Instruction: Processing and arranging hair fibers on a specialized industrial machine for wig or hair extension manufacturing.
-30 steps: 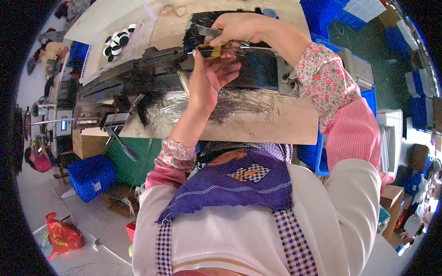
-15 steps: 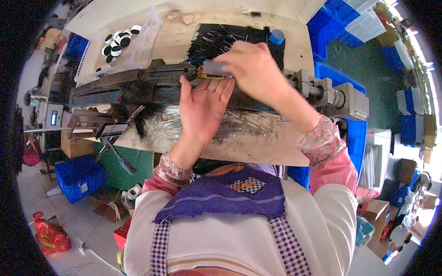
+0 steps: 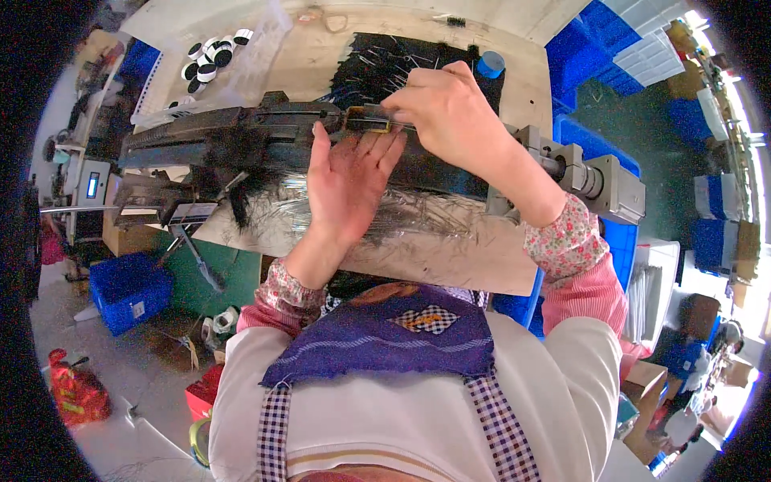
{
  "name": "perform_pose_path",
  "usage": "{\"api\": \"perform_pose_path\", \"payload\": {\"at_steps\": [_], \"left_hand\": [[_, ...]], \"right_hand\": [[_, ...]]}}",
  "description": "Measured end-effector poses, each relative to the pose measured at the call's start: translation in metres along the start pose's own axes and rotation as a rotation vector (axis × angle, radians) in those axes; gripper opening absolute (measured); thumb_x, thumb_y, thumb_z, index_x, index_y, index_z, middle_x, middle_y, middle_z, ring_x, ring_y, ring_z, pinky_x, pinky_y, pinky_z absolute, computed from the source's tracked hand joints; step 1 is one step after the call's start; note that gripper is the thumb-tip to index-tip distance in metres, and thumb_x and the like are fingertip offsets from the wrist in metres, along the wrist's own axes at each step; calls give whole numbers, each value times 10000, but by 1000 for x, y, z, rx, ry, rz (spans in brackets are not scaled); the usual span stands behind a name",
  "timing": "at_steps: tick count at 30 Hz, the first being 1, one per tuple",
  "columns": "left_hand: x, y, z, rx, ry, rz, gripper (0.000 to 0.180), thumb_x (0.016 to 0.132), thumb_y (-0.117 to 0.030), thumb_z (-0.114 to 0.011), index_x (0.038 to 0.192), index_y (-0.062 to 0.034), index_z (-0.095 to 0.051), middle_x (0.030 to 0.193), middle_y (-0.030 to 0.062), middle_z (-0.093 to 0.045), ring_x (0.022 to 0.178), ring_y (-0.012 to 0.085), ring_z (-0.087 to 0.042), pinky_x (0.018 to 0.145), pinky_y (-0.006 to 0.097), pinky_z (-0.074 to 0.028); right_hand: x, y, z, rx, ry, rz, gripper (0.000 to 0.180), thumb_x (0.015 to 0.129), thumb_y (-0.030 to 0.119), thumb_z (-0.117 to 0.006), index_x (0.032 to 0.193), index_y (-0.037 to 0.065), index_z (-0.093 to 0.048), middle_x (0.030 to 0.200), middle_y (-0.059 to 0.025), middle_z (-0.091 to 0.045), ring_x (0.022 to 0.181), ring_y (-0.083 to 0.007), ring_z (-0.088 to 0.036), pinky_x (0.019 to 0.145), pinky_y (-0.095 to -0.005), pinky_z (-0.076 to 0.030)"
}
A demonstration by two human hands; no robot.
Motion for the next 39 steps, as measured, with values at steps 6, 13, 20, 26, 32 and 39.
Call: {"api": "perform_pose_path", "payload": {"at_steps": [6,13,20,26,32,39], "left_hand": [[1,-1,-8,39,82,32,709,952,-581,-319,1253,53,-416,1282,165,-482,1247,272,-428,1115,406,-270],[1,-6,-5,12,78,58,740,952,-572,-303,1280,85,-395,1343,240,-431,1306,357,-367,1136,441,-249],[-1,-5,-2,31,45,65,703,939,-605,-320,1234,21,-443,1247,132,-506,1197,271,-463,1092,393,-303],[-5,-3,-2,-57,37,76,702,950,-575,-310,1173,78,-440,1244,204,-477,1231,333,-417,1116,435,-264],[-1,-13,13,-96,65,34,736,963,-547,-281,1178,146,-402,1287,275,-425,1287,371,-349,1135,459,-222],[-11,-21,-7,88,-78,37,533,969,-484,-368,940,27,-516,1118,179,-547,1131,280,-476,1028,395,-337]], "right_hand": [[13,2,6,20,-119,26,146,771,139,-647,905,143,-702,759,-32,-576,801,-217,-591,794,-357,-395],[7,0,-10,19,35,12,165,787,177,-631,928,143,-710,794,-41,-596,815,-227,-599,829,-378,-389],[9,3,-4,57,9,-16,181,776,151,-629,932,176,-717,778,-11,-587,799,-213,-595,778,-363,-403],[7,21,1,-95,-141,69,154,787,141,-595,923,130,-666,771,-28,-570,799,-206,-609,713,-381,-454],[-1,29,3,-145,18,-154,129,783,103,-561,849,-8,-563,726,-186,-643,674,-354,-654,556,-438,-521],[8,47,-23,-263,132,-26,114,745,97,-588,798,-4,-581,669,-168,-636,661,-337,-661,538,-411,-520]]}}
Point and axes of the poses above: each hand's wrist, its own x-axis towards the middle knuckle, its own z-axis out of the back of the hand, y = z × x, the point moved 8 cm from there along x, towards the middle knuckle
